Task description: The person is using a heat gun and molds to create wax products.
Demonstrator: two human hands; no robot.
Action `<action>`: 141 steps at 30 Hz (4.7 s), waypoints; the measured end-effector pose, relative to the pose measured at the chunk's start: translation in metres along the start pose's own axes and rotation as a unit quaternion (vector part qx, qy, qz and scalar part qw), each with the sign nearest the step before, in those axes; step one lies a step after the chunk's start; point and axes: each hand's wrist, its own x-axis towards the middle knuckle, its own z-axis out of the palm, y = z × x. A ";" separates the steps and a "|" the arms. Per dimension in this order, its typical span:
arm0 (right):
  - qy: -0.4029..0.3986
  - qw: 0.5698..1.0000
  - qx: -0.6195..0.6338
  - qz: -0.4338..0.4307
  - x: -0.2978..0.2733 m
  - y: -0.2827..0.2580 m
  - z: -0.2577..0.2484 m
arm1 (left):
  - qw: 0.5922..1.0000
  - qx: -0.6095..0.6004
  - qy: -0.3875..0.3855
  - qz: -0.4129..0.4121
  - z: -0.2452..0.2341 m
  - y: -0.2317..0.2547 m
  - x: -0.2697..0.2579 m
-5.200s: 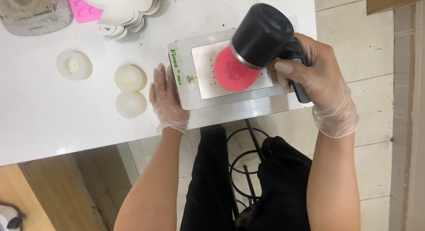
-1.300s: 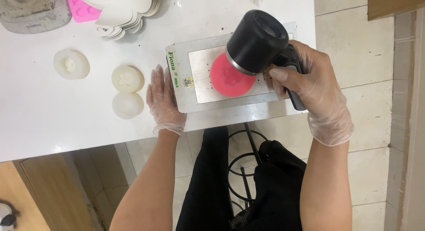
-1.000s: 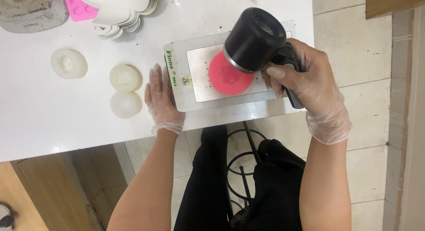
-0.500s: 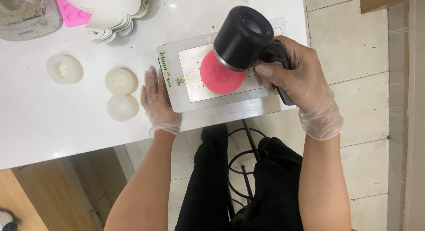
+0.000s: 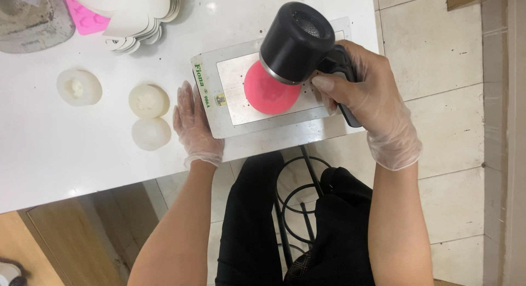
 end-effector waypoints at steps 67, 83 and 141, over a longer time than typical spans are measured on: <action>-0.033 0.998 0.018 -0.057 -0.003 0.010 0.003 | 0.999 -0.039 0.000 -0.016 -0.003 -0.001 -0.002; -0.041 0.994 0.045 -0.095 -0.007 0.022 0.000 | 0.999 -0.031 0.014 -0.015 0.000 -0.003 -0.004; -0.022 0.992 0.033 -0.124 -0.006 0.030 0.007 | 0.998 -0.051 0.039 -0.010 0.001 -0.008 -0.006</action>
